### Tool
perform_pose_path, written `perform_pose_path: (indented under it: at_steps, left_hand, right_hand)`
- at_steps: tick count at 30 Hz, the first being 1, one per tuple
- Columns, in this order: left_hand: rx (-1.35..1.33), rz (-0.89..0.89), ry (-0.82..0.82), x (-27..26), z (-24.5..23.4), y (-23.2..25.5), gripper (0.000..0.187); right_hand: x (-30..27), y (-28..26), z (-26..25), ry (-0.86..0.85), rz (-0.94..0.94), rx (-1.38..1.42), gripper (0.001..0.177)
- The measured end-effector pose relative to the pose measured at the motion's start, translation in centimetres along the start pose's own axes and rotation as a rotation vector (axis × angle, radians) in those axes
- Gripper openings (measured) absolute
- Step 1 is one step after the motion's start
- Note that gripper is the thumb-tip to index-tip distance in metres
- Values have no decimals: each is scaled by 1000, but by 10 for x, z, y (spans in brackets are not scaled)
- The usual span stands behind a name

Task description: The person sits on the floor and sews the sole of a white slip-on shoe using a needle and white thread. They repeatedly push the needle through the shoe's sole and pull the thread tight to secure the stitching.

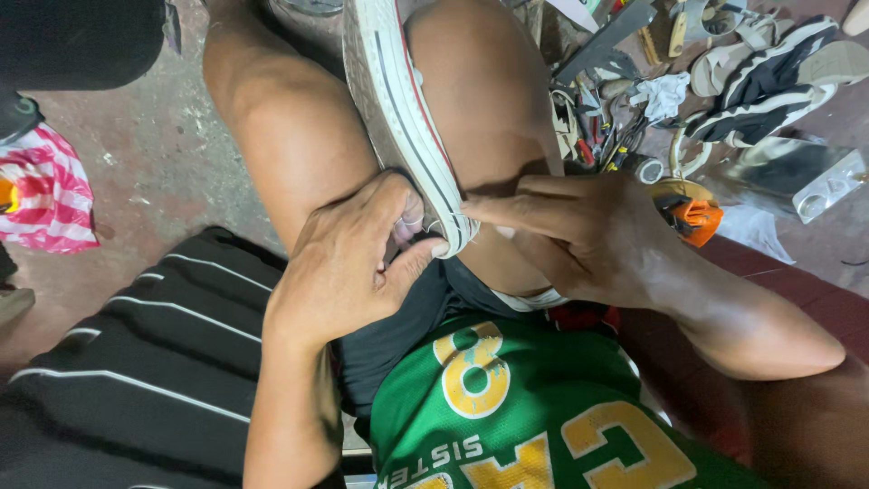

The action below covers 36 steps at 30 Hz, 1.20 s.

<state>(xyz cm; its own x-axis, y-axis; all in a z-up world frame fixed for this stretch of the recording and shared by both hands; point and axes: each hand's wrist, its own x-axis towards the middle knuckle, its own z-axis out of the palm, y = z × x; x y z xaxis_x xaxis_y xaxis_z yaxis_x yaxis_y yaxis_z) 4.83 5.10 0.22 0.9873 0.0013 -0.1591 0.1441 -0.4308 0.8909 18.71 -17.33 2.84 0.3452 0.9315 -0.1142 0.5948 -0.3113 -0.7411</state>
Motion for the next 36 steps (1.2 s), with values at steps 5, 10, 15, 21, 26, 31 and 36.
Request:
perform_pose_path:
  at_steps: [5,10,15,21,26,31,36]
  left_hand:
    - [17,5,6,0,1,-1,30]
    - [12,-27,-9,1,1,-1,30]
    - [31,-35,-15,0,1,-1,31]
    - [11,-42,2,0,3,0,32]
    - [27,-74,32,-1,5,2,31]
    - [88,-87,59,0,10,3,35]
    - [134,-94,81,2,15,3,36]
  right_hand:
    - [8,-3,2,2,-8,10,34]
    - [9,-2,2,-40,25,34,38]
    - [9,-4,1,-26,6,28,38]
    - [11,-8,-1,-30,21,3,38]
    - [15,-11,-8,-68,16,-85,39]
    - [22,-17,-14,-96,-43,-196,34]
    - [29,-15,-13,-112,-95,-290,20]
